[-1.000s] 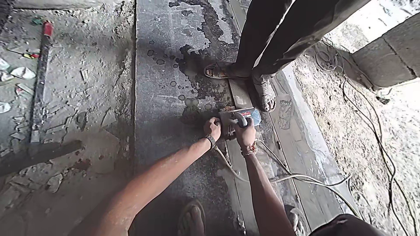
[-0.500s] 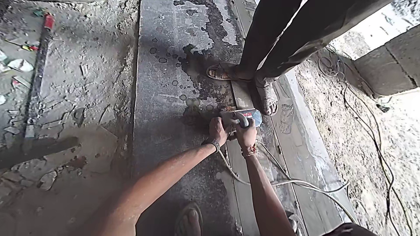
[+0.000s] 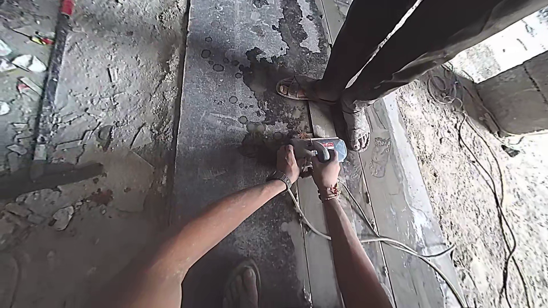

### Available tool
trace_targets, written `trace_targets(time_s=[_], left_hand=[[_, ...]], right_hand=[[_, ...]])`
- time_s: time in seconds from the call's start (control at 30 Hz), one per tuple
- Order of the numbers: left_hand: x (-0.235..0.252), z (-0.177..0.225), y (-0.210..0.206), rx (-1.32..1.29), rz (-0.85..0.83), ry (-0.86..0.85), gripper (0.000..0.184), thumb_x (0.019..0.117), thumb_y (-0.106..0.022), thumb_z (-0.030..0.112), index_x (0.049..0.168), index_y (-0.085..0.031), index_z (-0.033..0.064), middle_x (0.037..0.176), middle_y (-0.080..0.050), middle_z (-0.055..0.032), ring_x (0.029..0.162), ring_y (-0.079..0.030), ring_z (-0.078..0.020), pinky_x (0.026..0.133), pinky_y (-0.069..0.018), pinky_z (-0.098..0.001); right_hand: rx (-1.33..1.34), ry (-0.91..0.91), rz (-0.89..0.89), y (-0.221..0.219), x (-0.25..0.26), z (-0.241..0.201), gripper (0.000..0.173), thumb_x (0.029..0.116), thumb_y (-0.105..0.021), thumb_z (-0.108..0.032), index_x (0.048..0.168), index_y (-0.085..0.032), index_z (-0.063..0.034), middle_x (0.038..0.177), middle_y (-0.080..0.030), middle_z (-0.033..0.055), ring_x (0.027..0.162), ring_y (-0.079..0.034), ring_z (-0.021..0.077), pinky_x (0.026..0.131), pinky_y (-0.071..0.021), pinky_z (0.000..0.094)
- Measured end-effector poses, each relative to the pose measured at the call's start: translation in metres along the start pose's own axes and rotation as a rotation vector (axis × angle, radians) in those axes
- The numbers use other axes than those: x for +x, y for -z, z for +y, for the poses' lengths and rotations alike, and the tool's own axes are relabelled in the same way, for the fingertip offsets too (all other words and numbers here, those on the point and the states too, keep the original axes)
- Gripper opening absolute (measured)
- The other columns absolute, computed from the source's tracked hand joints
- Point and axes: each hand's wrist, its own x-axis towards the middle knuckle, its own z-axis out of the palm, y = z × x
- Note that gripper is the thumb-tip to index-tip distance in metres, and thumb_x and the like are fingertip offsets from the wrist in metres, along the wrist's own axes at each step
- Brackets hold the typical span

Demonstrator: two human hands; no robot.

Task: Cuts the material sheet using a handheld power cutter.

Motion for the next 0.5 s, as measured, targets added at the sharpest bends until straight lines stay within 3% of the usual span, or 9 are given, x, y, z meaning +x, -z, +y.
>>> trace_targets(time_s=[0.3, 0.43, 0.5], left_hand=[[0.008, 0.001, 0.001, -0.003, 0.032, -0.001, 0.062, 0.0938, -0.076, 0.029, 0.139, -0.052, -0.0068, 0.144, -0.051, -0.0285, 0.139, -0.047, -0.0398, 0.117, -0.0374, -0.0473], [0.01, 0.003, 0.003, 0.004, 0.036, 0.006, 0.06, 0.0933, -0.077, 0.027, 0.139, -0.053, -0.0054, 0.143, -0.052, -0.0273, 0.137, -0.049, -0.0398, 0.116, -0.0383, -0.0483], [0.011, 0.005, 0.004, -0.011, 0.037, 0.015, 0.06, 0.0929, -0.077, 0.026, 0.138, -0.054, -0.0055, 0.142, -0.053, -0.0277, 0.136, -0.05, -0.0404, 0.115, -0.0392, -0.049]], right_hand=[[0.005, 0.03, 0.007, -0.001, 0.006, -0.004, 0.054, 0.0885, -0.078, -0.03, 0.132, -0.058, -0.0058, 0.1, -0.073, 0.0184, 0.095, -0.072, 0.0363, 0.084, -0.0551, 0.0563], [0.036, 0.055, -0.002, -0.002, 0.011, -0.005, 0.052, 0.0874, -0.08, -0.028, 0.127, -0.061, -0.0026, 0.102, -0.072, 0.0196, 0.097, -0.071, 0.0356, 0.087, -0.0543, 0.0556], [0.073, 0.086, -0.014, -0.003, 0.016, -0.002, 0.046, 0.086, -0.082, -0.028, 0.12, -0.065, -0.0014, 0.099, -0.072, 0.0189, 0.091, -0.07, 0.0332, 0.085, -0.0544, 0.0544]])
